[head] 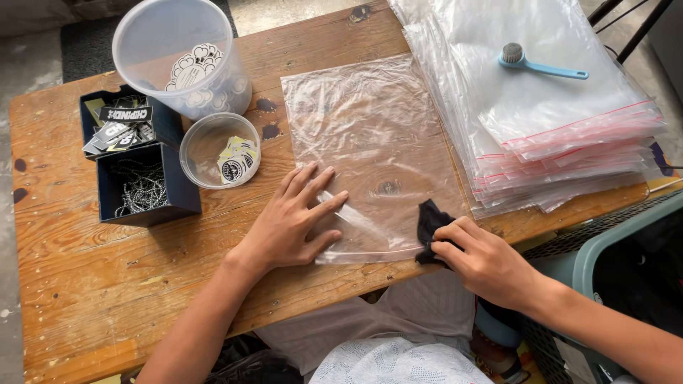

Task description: The person removes a black bag from a plastic bag, cleans it with a brush, and wipes it with a cloth. They then attach a keychain to the bag and place it into a new plastic bag.

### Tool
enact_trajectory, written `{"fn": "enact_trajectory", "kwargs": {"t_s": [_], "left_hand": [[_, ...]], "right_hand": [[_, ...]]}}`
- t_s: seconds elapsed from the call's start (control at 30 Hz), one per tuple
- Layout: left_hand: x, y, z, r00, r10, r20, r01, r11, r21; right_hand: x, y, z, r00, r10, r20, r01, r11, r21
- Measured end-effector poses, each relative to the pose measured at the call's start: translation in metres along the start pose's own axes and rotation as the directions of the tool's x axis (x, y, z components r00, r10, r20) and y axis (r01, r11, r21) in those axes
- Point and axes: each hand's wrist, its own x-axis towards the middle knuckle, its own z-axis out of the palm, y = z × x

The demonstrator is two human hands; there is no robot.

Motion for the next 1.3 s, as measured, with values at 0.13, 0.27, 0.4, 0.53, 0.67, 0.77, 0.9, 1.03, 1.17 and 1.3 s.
{"fn": "enact_trajectory", "kwargs": {"t_s": [0.13, 0.27, 0.4, 0.53, 0.67, 0.77, 0.9, 1.03, 1.17, 1.3], "left_hand": [[0.006, 0.0, 0.011, 0.993, -0.017, -0.115, 0.015, 1.0, -0.015], [0.022, 0.011, -0.015, 0.993, 0.015, -0.115, -0.062, 0.908, -0.415], [0.028, 0.018, -0.039, 0.961, -0.276, 0.011, 0.171, 0.562, -0.809], [0.051, 0.016, -0.051, 0.964, -0.266, -0.027, -0.06, -0.116, -0.991], [0.077, -0.01, -0.054, 0.755, -0.601, 0.263, -0.02, -0.422, -0.907], [0.093, -0.025, -0.053, 0.649, -0.684, 0.333, 0.044, -0.404, -0.914], [0.1, -0.05, -0.022, 0.485, -0.712, 0.507, 0.308, -0.404, -0.861], [0.1, -0.04, -0.023, 0.385, -0.744, 0.545, 0.354, -0.426, -0.832], [0.091, -0.034, -0.012, 0.552, -0.762, 0.34, 0.404, -0.112, -0.908], [0.095, -0.025, -0.011, 0.597, -0.801, 0.039, 0.242, 0.133, -0.961]], "right_hand": [[0.007, 0.015, -0.027, 0.928, 0.342, 0.149, -0.37, 0.79, 0.489], [0.022, 0.046, -0.064, 0.734, 0.648, 0.202, -0.577, 0.438, 0.69], [0.039, 0.087, -0.075, 0.689, 0.724, 0.031, -0.351, 0.296, 0.888], [0.062, 0.095, -0.071, 0.844, 0.528, 0.096, -0.161, 0.079, 0.984], [0.07, 0.087, -0.06, 0.895, 0.348, 0.279, -0.186, -0.278, 0.942], [0.062, 0.093, -0.056, 0.896, 0.274, 0.349, -0.262, -0.307, 0.915], [0.061, 0.095, -0.052, 0.642, 0.529, 0.554, -0.58, -0.138, 0.803], [0.062, 0.095, -0.048, 0.607, 0.57, 0.555, -0.691, 0.032, 0.722], [0.068, 0.072, -0.044, 0.582, 0.626, 0.518, -0.615, -0.077, 0.785], [0.074, 0.072, -0.046, 0.488, 0.873, -0.008, -0.284, 0.167, 0.944]]}}
